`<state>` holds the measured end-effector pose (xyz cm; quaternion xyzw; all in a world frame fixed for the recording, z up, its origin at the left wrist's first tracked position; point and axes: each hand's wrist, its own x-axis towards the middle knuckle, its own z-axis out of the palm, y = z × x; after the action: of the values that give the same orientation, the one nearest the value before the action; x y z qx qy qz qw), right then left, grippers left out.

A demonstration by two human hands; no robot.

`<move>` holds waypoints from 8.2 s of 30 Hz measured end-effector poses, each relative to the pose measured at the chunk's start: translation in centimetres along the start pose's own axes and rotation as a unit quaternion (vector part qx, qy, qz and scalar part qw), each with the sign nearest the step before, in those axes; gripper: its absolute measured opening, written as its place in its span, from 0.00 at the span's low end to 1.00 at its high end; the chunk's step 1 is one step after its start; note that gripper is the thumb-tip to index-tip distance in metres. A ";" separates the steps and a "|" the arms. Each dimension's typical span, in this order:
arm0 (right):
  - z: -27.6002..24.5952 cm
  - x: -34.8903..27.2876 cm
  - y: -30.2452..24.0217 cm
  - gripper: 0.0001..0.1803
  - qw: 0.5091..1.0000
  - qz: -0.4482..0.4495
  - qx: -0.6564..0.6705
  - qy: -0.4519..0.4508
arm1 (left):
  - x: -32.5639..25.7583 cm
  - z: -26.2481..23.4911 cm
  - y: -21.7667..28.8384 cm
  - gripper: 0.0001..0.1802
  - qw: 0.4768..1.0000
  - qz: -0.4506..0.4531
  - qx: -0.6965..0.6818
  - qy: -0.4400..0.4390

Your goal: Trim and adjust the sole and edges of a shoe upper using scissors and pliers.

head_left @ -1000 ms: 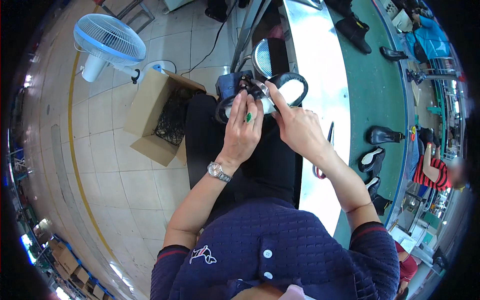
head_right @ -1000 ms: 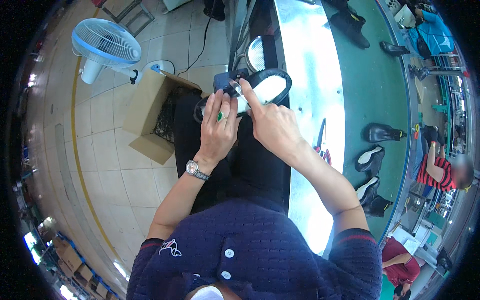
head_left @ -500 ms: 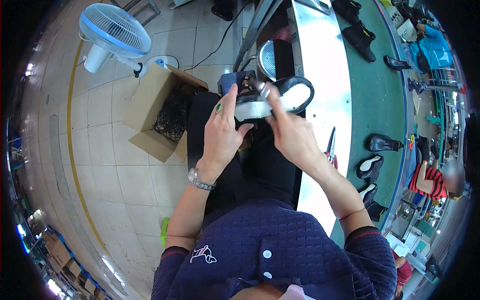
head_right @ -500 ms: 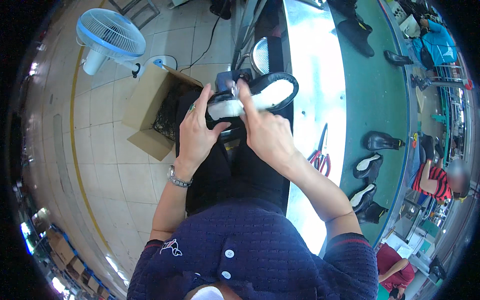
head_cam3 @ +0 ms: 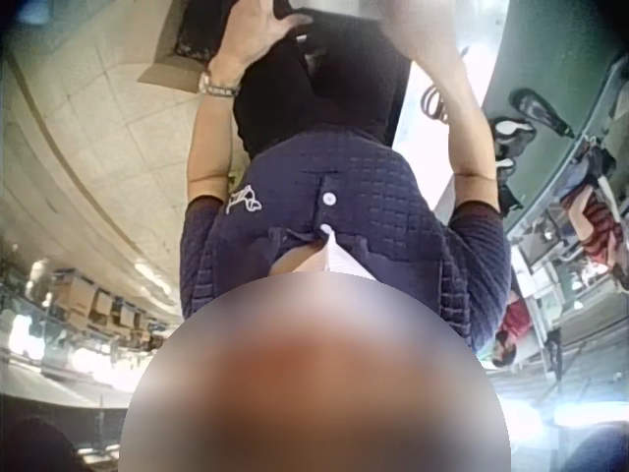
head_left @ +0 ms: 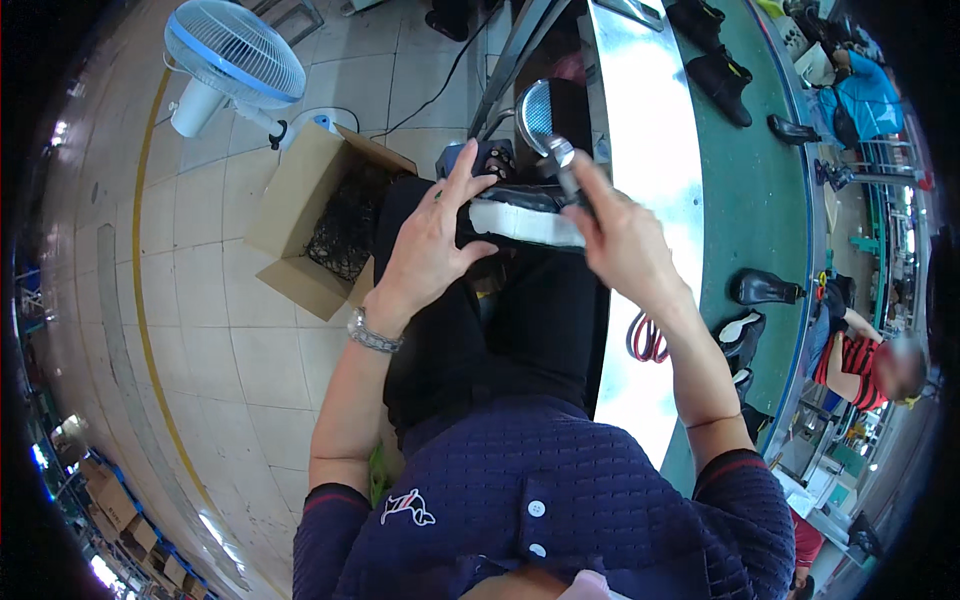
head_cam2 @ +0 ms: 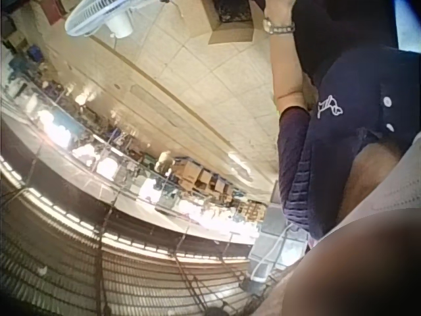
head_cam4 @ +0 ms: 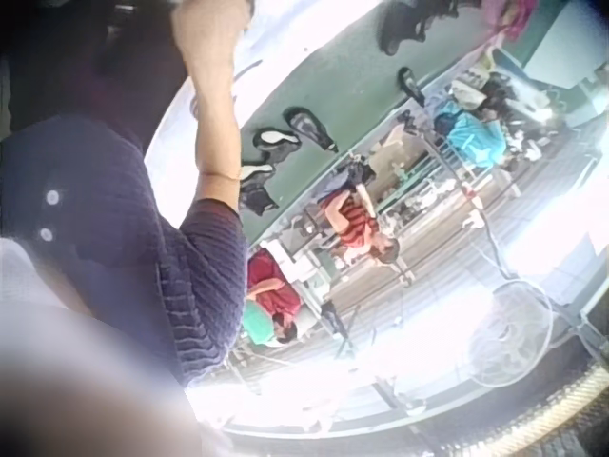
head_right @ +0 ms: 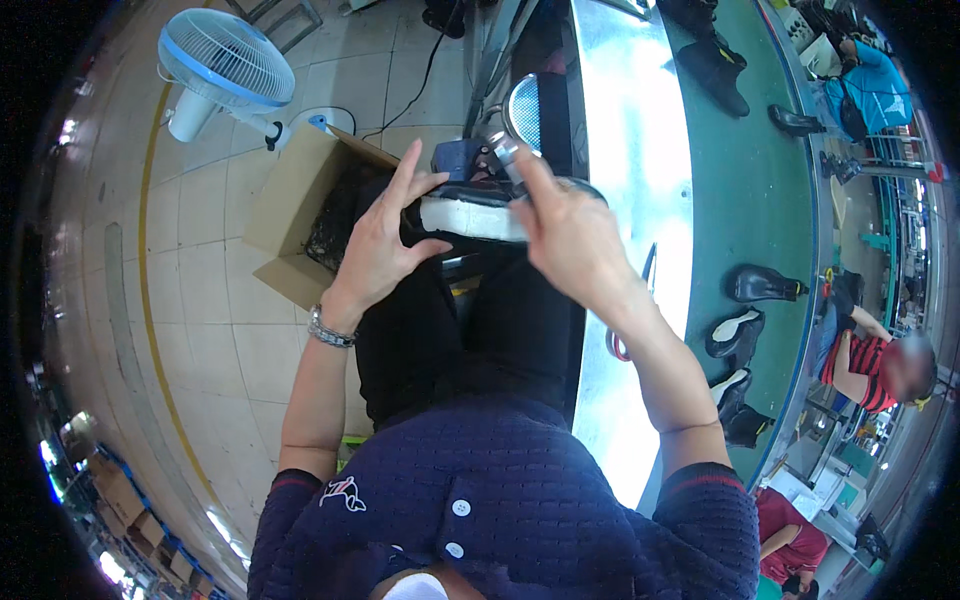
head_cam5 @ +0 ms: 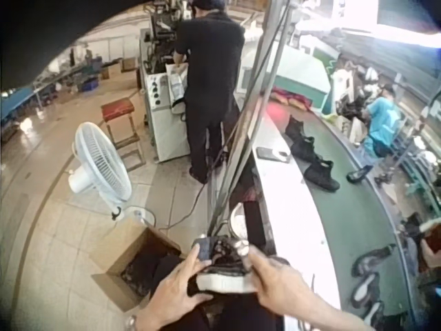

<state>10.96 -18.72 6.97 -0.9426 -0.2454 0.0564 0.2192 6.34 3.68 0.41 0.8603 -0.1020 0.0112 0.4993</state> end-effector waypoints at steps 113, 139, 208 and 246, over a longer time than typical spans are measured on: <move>-3.6 -2.9 -8.6 0.39 0.895 -0.231 -0.095 -0.368 | -11.9 5.0 1.4 0.45 0.731 -0.271 -0.621 0.081; 0.4 -2.3 -8.8 0.43 0.910 -0.226 -0.122 -0.326 | -14.6 5.7 0.9 0.42 0.753 -0.242 -0.604 0.096; 0.7 -12.8 -0.5 0.34 0.750 0.229 0.420 -0.457 | -11.9 8.1 1.3 0.73 0.951 -0.092 -0.245 -0.167; 2.6 -16.0 4.6 0.54 0.887 0.003 0.461 -0.037 | -5.7 7.8 3.7 0.32 0.788 -0.218 -0.554 -0.154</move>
<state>-1.57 -29.16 2.56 -0.7337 -0.1970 0.1981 0.6194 -0.60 -3.83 -1.04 0.4253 0.0239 -0.2886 0.8574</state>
